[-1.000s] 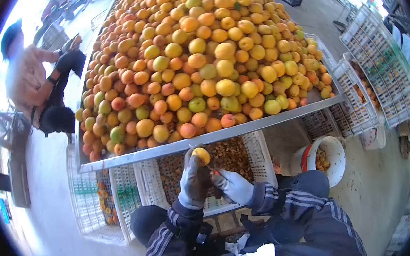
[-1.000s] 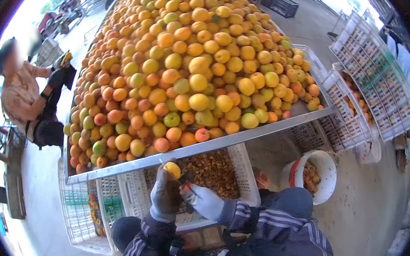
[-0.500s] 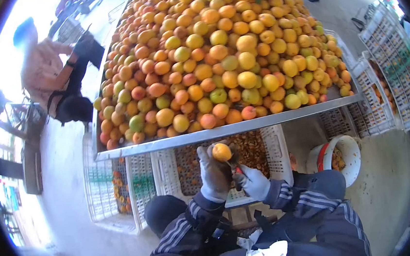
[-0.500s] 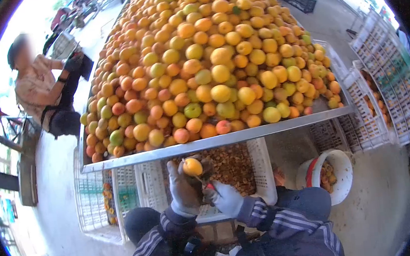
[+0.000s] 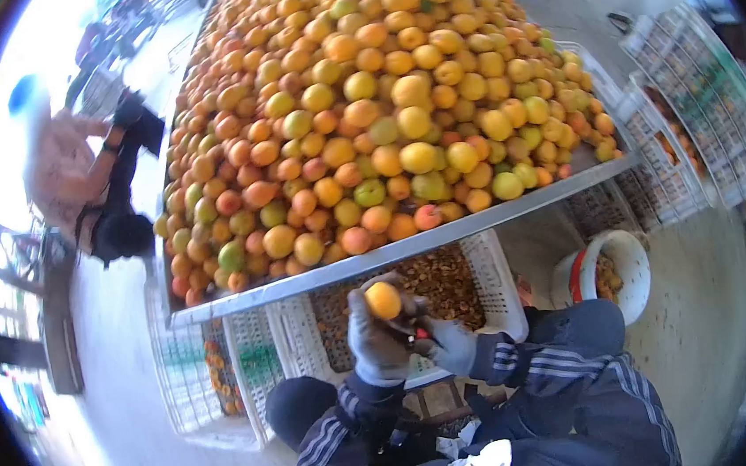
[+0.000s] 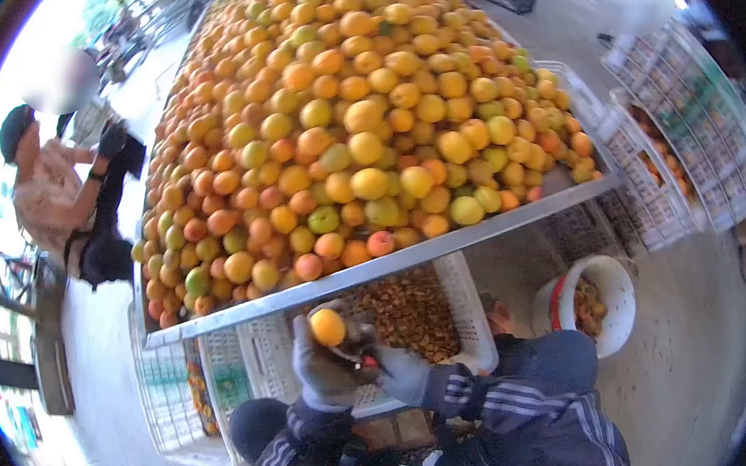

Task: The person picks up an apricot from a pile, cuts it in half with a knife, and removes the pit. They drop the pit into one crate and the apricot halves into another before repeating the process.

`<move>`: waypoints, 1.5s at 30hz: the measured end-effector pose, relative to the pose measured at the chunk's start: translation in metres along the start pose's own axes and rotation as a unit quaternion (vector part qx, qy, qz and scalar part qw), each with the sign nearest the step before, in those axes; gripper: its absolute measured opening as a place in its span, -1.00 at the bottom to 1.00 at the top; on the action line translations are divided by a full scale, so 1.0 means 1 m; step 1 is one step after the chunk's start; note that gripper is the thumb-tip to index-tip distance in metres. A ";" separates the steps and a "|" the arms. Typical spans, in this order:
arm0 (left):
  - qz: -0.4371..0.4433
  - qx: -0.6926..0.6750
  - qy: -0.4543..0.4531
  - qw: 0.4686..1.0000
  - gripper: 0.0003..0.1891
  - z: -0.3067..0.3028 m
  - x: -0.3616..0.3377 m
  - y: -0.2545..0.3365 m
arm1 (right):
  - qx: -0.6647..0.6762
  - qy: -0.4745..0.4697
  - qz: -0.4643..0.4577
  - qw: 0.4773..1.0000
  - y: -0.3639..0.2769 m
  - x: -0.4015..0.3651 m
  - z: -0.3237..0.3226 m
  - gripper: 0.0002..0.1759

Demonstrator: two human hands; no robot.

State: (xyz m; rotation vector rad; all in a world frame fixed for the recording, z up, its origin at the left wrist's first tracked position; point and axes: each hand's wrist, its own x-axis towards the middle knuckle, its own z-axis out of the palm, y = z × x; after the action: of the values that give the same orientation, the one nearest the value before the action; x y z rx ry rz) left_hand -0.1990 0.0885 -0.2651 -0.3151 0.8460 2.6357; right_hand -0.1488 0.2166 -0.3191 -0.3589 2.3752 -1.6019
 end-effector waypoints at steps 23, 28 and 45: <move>-0.060 -0.155 0.075 0.983 -0.49 -0.053 0.022 0.000 | 0.022 -0.120 0.077 0.989 -0.015 -0.001 -0.022 -0.66; 0.026 0.072 0.092 0.993 -0.56 -0.031 0.005 -0.020 | 0.279 0.046 0.082 0.956 -0.039 0.009 -0.039 -0.33; 0.118 0.355 0.105 0.922 -0.36 -0.017 -0.005 -0.016 | 0.136 0.110 -0.110 0.978 -0.031 0.022 -0.002 -0.42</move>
State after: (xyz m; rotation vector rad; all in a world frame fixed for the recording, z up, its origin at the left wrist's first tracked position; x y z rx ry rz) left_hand -0.1859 0.0893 -0.2854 -0.3081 1.9282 2.3027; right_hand -0.1682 0.1998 -0.2905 -0.4196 2.2885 -2.1392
